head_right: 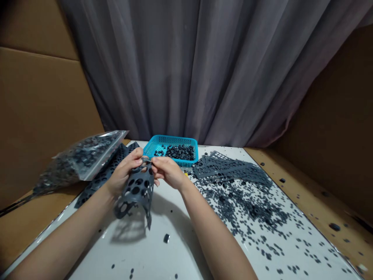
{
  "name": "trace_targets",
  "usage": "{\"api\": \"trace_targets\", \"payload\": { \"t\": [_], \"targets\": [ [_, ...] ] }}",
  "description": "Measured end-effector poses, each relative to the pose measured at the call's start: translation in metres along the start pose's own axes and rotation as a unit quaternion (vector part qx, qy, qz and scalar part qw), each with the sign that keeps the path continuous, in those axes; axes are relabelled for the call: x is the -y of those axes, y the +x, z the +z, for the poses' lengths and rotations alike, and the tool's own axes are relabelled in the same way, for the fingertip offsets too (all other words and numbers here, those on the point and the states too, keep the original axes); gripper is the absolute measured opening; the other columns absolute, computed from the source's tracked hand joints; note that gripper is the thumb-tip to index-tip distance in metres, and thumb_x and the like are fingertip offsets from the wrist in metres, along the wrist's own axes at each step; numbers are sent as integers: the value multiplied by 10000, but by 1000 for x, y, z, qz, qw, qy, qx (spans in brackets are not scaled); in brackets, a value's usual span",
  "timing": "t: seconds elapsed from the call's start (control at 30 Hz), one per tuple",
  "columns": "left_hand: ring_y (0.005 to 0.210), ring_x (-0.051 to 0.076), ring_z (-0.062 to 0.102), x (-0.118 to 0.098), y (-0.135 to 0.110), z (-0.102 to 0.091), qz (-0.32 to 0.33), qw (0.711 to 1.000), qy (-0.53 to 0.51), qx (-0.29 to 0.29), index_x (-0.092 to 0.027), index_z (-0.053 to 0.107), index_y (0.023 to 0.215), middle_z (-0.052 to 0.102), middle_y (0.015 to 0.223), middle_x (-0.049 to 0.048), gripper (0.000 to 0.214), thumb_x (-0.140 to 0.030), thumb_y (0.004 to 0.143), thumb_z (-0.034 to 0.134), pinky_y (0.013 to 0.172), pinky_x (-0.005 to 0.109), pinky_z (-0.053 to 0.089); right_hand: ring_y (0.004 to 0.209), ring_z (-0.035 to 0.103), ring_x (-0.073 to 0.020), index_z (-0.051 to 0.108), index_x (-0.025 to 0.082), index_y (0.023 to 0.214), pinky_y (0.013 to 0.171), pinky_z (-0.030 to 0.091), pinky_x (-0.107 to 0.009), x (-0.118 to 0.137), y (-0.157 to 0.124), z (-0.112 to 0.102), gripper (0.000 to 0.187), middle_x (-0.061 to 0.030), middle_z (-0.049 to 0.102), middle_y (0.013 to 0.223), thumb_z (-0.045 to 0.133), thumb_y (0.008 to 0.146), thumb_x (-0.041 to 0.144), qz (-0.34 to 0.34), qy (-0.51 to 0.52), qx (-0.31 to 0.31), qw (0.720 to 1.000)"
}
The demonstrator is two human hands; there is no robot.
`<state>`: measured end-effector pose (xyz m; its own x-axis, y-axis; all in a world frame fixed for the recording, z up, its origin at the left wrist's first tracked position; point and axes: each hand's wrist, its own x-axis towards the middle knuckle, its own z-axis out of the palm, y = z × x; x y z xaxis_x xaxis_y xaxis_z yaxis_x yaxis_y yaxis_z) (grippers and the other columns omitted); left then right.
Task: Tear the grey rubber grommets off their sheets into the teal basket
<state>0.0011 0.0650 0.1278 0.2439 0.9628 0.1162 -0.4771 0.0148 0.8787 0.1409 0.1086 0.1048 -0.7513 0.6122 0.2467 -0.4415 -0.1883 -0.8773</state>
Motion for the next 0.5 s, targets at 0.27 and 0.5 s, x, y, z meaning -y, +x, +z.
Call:
{"api": "trace_targets", "payload": {
  "t": [0.27, 0.5],
  "targets": [
    [501, 69, 448, -17, 2, -5, 57, 994, 77, -45, -209, 342, 726, 460, 594, -69, 260, -238, 687, 597, 473, 159, 339, 386, 300, -78, 368, 197, 601, 471, 276, -232, 19, -5, -37, 428, 77, 272, 447, 432, 834, 550, -66, -68, -64, 993],
    [504, 69, 424, -17, 4, -6, 55, 972, 180, -141, -212, 465, 802, 438, 613, -69, 124, -274, 742, 554, 462, 164, 341, 444, 288, -98, 363, 210, 637, 531, 283, -259, 20, -6, -50, 452, 66, 274, 507, 386, 816, 625, -34, -72, -78, 994]
  ]
}}
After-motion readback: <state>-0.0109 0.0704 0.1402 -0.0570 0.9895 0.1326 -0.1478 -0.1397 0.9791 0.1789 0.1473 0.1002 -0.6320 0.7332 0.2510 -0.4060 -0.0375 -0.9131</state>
